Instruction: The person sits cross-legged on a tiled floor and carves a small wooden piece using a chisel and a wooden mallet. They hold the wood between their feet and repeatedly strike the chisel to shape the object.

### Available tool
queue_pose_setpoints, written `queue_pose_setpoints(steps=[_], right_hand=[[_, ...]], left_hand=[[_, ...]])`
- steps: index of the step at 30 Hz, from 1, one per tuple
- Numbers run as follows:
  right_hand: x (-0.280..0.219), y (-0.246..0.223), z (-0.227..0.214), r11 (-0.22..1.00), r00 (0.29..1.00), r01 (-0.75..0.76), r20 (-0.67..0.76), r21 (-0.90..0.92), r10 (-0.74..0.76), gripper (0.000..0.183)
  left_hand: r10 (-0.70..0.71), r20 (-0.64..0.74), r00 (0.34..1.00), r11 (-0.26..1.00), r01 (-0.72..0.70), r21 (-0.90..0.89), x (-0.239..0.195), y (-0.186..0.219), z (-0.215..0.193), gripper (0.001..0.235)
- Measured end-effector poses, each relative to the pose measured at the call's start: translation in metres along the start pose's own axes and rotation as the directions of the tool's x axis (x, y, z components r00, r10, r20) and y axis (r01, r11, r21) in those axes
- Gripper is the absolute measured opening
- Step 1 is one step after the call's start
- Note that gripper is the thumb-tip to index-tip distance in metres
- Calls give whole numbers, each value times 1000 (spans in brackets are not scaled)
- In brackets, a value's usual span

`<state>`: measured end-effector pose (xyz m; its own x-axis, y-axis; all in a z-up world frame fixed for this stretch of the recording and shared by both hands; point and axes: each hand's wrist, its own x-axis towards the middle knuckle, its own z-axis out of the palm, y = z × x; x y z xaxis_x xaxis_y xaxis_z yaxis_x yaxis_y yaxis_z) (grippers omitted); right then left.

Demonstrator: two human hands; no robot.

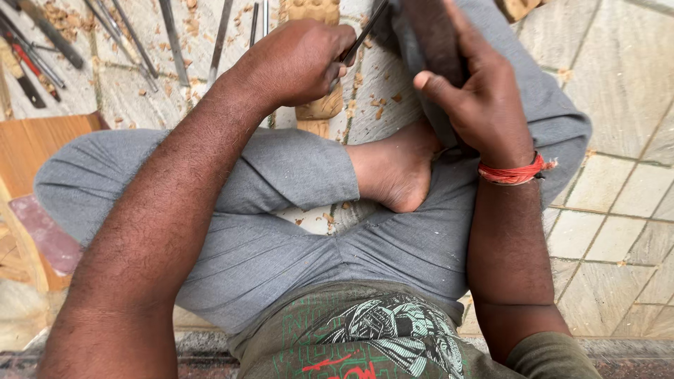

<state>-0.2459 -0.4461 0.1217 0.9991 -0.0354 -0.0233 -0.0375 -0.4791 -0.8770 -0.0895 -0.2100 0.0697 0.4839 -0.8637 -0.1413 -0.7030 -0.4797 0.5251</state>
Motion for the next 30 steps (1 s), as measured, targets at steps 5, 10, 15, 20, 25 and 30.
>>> queue_pose_setpoints(steps=[5,10,15,20,25,30], right_hand=[[9,-7,-2,999,998,44,-39,2,-44,67],[8,-17,-7,977,993,113,55,-182,-104,74],[4,-11,-3,998,999,0,-48,-59,-3,53],[7,-14,-13,977,994,84,81,-196,-69,68],[4,-13,-5,985,997,-62,-62,-164,53,50],[9,-26,-15,985,994,101,64,-138,-93,66]], left_hand=[[-9,-27,1000,999,10,43,-3,4,2,13],[15,-106,994,1000,-13,20,-10,3,8,12],[-73,-183,980,995,60,-77,-23,4,17,12],[-70,-239,969,997,73,4,-29,12,15,11],[-73,-313,947,997,71,-16,-37,12,19,17],[-170,-239,956,985,158,-67,-36,18,15,17]])
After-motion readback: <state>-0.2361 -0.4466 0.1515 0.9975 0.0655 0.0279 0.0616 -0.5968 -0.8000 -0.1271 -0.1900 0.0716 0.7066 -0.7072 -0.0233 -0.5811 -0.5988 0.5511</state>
